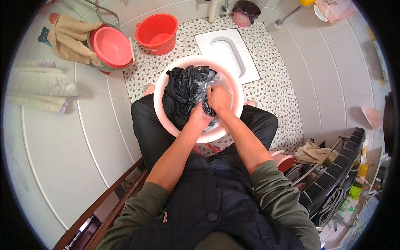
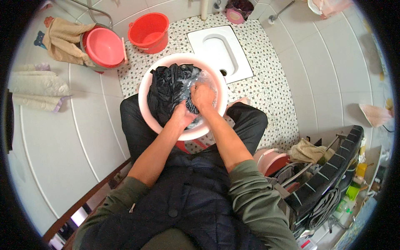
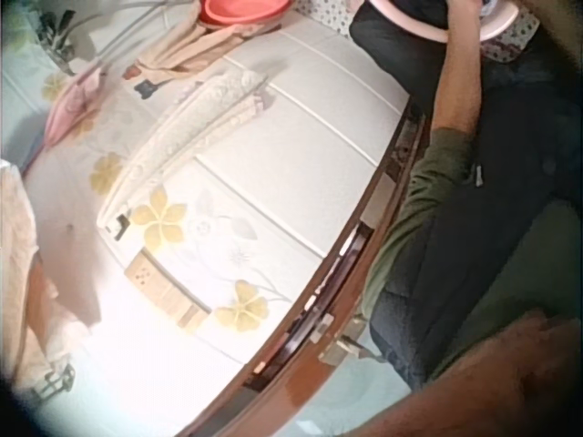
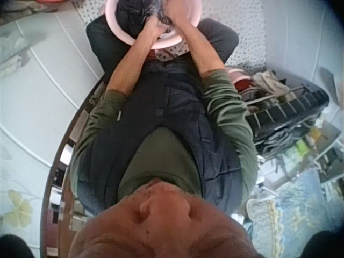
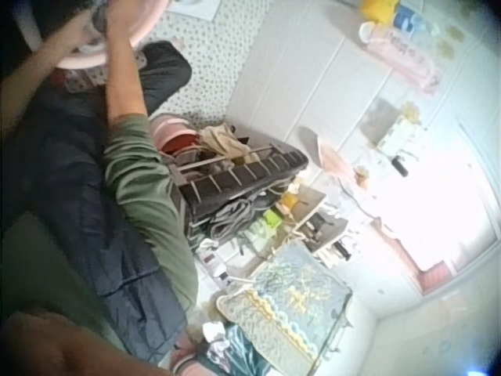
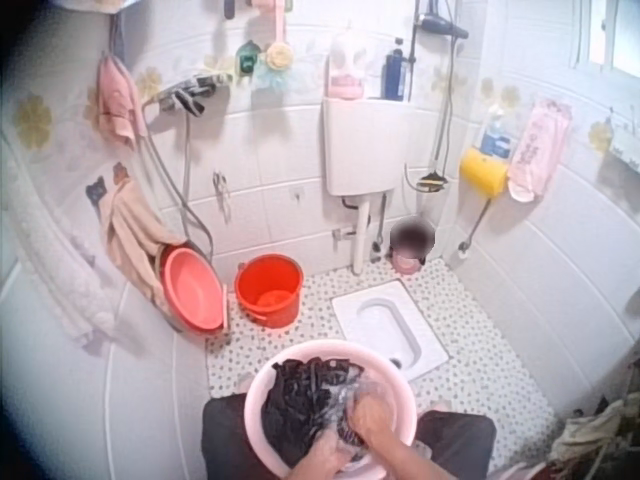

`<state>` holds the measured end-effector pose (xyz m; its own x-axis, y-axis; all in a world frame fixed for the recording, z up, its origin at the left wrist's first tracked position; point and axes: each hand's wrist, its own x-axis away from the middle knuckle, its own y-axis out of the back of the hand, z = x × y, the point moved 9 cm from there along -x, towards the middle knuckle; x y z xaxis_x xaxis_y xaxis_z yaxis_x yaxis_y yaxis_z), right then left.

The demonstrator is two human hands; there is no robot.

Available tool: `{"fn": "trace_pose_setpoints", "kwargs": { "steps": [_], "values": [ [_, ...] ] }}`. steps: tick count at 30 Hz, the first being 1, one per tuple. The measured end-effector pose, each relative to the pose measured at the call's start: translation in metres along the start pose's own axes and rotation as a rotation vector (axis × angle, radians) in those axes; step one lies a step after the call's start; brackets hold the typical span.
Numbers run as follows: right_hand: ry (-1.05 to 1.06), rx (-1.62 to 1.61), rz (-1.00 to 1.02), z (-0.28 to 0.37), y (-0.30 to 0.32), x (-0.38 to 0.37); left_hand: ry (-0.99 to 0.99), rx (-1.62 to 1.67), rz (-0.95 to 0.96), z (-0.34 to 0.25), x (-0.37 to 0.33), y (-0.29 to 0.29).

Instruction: The person sits on the floor and washes dark-colored clothes by hand in a pink basin filled with water. They scrub and rinse the garments, then wring out the excess water before placing the items aside.

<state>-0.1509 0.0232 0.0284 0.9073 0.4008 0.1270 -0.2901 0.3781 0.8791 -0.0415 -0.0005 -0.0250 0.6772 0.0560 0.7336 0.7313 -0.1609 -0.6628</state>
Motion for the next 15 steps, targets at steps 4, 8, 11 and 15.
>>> {"fn": "trace_pose_setpoints", "kwargs": {
  "steps": [4, 8, 11, 15],
  "values": [
    [0.139, 0.003, -0.192, 0.005, 0.011, -0.003, 0.073, 0.102, 0.005, 0.001, 0.004, -0.008],
    [0.102, -0.272, 0.274, 0.028, 0.028, 0.016, 0.082, 0.176, 0.063, -0.009, 0.022, -0.025],
    [0.307, -0.272, 0.167, 0.065, 0.058, 0.064, 0.123, 0.178, 0.087, -0.011, 0.019, -0.019],
    [0.291, -0.159, -0.019, 0.074, 0.042, 0.081, 0.277, 0.326, 0.708, 0.004, -0.015, -0.002]
  ]
}}
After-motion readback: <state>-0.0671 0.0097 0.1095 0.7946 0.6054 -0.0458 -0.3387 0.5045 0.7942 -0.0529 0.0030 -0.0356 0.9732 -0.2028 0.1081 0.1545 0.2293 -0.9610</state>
